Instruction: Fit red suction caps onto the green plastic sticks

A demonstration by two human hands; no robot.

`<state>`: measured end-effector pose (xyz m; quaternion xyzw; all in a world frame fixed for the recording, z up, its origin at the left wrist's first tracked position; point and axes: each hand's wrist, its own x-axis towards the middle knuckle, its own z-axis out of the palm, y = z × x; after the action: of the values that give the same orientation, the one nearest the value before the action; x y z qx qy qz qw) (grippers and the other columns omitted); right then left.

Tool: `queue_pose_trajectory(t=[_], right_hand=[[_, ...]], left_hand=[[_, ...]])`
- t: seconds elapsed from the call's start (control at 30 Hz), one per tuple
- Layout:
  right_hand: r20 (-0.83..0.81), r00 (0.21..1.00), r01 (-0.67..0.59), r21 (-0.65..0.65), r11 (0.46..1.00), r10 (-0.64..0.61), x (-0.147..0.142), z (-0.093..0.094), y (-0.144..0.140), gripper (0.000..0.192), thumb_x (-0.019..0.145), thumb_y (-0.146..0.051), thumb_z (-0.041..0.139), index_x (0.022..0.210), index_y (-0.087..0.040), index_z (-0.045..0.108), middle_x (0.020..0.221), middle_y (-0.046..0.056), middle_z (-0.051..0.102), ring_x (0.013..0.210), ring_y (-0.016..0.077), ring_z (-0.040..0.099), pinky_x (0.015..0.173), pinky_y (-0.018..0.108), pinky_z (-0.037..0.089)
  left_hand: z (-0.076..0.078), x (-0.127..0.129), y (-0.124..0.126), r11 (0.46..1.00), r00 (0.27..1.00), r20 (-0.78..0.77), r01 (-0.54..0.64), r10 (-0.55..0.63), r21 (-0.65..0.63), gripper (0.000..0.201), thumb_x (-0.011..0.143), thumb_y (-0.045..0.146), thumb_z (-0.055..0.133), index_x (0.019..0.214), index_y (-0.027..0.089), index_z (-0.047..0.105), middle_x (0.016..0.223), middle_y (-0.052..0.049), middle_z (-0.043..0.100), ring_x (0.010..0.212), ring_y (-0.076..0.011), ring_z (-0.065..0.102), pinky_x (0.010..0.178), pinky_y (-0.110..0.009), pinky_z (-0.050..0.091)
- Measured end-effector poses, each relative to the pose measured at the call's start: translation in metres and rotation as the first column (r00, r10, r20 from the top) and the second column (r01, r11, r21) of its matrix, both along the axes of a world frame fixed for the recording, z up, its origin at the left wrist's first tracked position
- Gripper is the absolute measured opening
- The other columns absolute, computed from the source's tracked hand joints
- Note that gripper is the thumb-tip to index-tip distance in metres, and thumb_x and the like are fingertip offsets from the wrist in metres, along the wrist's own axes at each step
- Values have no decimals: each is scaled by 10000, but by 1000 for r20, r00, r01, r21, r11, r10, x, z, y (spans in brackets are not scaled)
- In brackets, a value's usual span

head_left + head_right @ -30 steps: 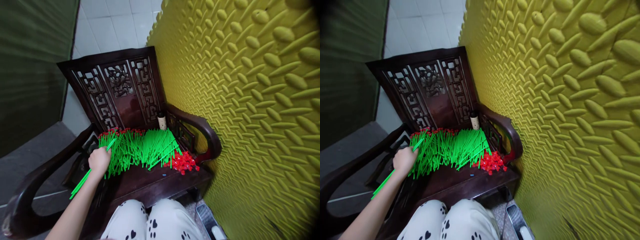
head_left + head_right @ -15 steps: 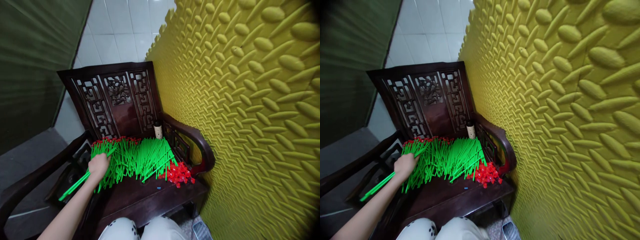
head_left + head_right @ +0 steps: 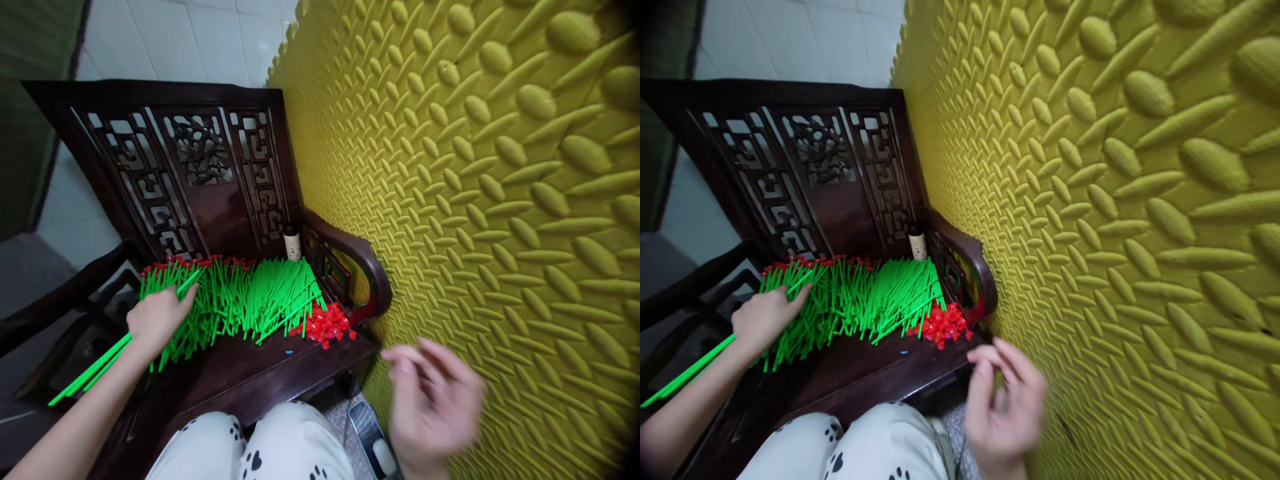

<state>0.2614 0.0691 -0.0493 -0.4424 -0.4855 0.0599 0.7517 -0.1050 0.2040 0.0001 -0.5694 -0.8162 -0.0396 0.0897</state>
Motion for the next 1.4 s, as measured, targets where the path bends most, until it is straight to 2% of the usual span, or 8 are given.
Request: queue_pose_trajectory(t=[0.2,0.33,0.6,0.77,1.1,1.23,1.33,1.4], right_hand=[[300,931,-24,-518,855,208,-5,-72,72,172,879,-192,450,988,-176,582,695,11,633,541,127,556,544,237,464],[396,882,26,-580,814,254,-10,-98,82,169,852,-216,481,910,-192,638,778,29,649,606,145,569,629,258,468],[527,820,181,-608,773,222,-38,-95,115,172,822,-298,553,779,-210,695,884,83,616,891,244,572,762,322,439],[489,844,162,-626,763,222,-47,-99,129,132,759,-256,610,657,-217,685,882,85,616,930,259,541,823,351,414],[-87,948,-297,-594,748,307,-55,-62,109,241,828,-384,531,844,-162,624,801,70,645,717,196,626,716,360,515],[-413,773,-634,-471,613,482,-62,-22,69,263,801,-361,634,974,-165,610,879,72,691,776,165,668,728,296,549],[-786,337,-916,-147,373,518,-69,4,36,266,696,-183,765,942,-151,668,864,53,695,719,105,655,701,185,536],[-847,158,-954,2,301,507,-75,16,19,214,667,-112,781,861,-141,697,820,44,693,681,89,644,674,153,531]], left_hand=[[4,16,-7,988,958,243,150,-152,28,669,861,677,221,1175,151,490,694,-62,633,767,-287,646,683,-337,484],[-1,32,-22,949,814,493,303,-307,91,547,814,683,327,1014,200,486,565,29,513,603,-229,575,602,-300,454],[-31,58,-53,922,603,733,378,-315,86,479,785,645,479,949,200,547,902,-35,627,900,-239,589,778,-300,472],[-38,73,-70,891,450,845,450,-288,64,443,837,615,456,976,200,525,720,23,573,687,-167,551,652,-255,451],[-29,87,-90,802,327,883,591,-337,87,422,878,560,421,707,181,490,607,39,480,515,-114,419,456,-203,302],[-10,93,-103,766,293,842,611,-453,199,419,916,483,411,646,175,496,596,28,492,565,-126,461,521,-212,348],[-2,97,-115,697,265,750,631,-606,341,344,934,373,436,679,174,550,632,14,544,607,-135,511,579,-220,392],[-3,98,-123,629,243,670,652,-702,423,265,940,313,448,769,183,602,685,5,584,635,-138,550,600,-217,422]])
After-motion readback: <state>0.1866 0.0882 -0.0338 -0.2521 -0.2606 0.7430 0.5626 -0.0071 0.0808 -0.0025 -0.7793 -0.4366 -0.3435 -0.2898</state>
